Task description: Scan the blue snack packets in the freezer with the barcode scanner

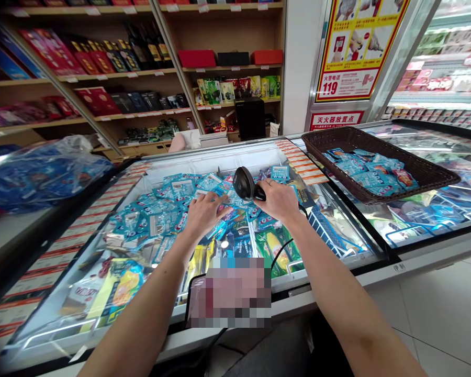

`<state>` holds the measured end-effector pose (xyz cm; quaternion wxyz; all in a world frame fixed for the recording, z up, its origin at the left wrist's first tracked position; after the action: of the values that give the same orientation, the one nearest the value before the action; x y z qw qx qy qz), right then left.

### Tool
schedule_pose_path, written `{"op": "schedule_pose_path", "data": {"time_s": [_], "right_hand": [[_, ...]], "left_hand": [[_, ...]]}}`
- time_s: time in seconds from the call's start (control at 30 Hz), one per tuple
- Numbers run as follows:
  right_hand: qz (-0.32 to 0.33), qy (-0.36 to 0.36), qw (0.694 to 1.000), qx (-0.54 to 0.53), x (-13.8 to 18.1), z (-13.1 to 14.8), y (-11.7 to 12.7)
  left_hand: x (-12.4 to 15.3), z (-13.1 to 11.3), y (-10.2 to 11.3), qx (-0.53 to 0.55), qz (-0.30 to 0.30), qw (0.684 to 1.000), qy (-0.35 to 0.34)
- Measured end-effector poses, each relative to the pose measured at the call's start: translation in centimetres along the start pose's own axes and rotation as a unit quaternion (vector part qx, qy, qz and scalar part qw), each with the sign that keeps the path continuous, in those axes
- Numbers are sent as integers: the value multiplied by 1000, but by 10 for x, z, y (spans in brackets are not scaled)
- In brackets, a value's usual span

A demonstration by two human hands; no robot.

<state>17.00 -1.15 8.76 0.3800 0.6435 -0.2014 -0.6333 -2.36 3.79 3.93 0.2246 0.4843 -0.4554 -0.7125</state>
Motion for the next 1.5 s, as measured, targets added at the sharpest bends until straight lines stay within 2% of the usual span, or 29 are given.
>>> {"op": "schedule_pose_path", "data": {"time_s": [0.07,0.13,0.23,0.33,0.53,0.6,0.73,0.9,1.03,1.13,1.37,1.5], "right_hand": [[0,0,1000,-1,0,0,-2],[4,-5,1000,-5,0,0,-4],[11,-7,999,-29,0,2,-8],[23,0,999,-46,0,7,-11],[66,-14,998,-4,2,4,-16],[74,-23,997,6,2,2,-17],[87,-37,995,19,2,-2,-19],[86,-36,995,22,1,-2,-19],[60,-30,998,6,1,-1,-14],[32,-15,999,-23,0,3,-8],[-17,73,994,-84,4,21,1],[-21,104,991,-87,5,27,0]], "left_hand": [[0,0,1,0,-12,1000,2],[-1,-5,0,18,-19,999,-25],[-3,-21,-8,73,16,993,-97],[-5,-28,-12,84,39,988,-125],[-3,-32,4,56,-1,986,-154],[-3,-26,15,35,-40,990,-133],[-3,1,33,41,-112,993,-20],[2,31,28,206,-126,962,126],[5,48,22,276,-137,931,199],[4,57,20,305,-154,914,217],[5,58,17,370,-180,889,201],[4,54,16,374,-177,891,189]]}}
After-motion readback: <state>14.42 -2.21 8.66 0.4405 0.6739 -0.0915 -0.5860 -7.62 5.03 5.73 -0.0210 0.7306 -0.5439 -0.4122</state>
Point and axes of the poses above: each hand's wrist, its own x-axis away from the middle knuckle, its own y-axis out of the back of the hand, z = x × y, the point moved 9 cm from there along -x, towards the middle knuckle, and after that the axes turned 6 degrees about -z, right-handed, at the moved point
